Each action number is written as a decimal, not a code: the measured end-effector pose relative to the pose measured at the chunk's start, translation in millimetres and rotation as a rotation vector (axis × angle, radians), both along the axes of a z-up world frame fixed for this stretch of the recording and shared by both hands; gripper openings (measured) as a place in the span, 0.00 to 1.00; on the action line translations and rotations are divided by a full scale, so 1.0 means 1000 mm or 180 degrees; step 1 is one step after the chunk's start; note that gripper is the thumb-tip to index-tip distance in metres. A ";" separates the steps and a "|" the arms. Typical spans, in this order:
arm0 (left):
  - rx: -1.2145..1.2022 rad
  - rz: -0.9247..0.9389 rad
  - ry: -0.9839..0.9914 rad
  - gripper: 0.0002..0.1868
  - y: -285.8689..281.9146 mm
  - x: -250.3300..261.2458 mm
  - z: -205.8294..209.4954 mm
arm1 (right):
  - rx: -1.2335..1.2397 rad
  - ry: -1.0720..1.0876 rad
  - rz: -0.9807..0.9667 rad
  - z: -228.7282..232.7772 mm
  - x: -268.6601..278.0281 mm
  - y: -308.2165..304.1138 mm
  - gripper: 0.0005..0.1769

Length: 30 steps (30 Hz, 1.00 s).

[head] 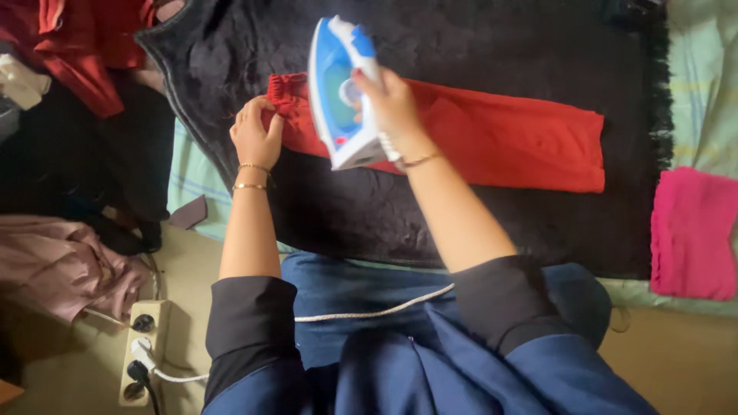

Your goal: The person irons a pink cloth and then a pair of red pants on a dark mat. They smooth the fabric, use the iron to remove wrinkles, and fold the items after ironing.

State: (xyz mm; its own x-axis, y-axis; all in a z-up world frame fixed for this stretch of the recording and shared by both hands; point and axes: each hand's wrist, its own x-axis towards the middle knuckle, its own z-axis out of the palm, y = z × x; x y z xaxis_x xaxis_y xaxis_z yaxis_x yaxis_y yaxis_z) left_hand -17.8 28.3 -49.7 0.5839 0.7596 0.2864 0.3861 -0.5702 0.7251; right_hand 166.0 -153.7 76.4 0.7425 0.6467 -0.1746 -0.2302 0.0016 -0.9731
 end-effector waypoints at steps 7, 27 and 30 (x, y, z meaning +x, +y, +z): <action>-0.0137 -0.0116 -0.0143 0.12 0.011 -0.003 -0.012 | -0.0425 -0.0819 0.2273 0.067 0.072 -0.074 0.28; 0.0403 0.0063 -0.0086 0.17 -0.005 -0.001 0.002 | -0.1802 -0.4113 0.1061 0.020 0.000 -0.045 0.30; 0.0390 0.0059 -0.0008 0.17 -0.004 0.001 0.004 | -0.1761 -0.4101 0.1062 0.016 0.011 -0.051 0.31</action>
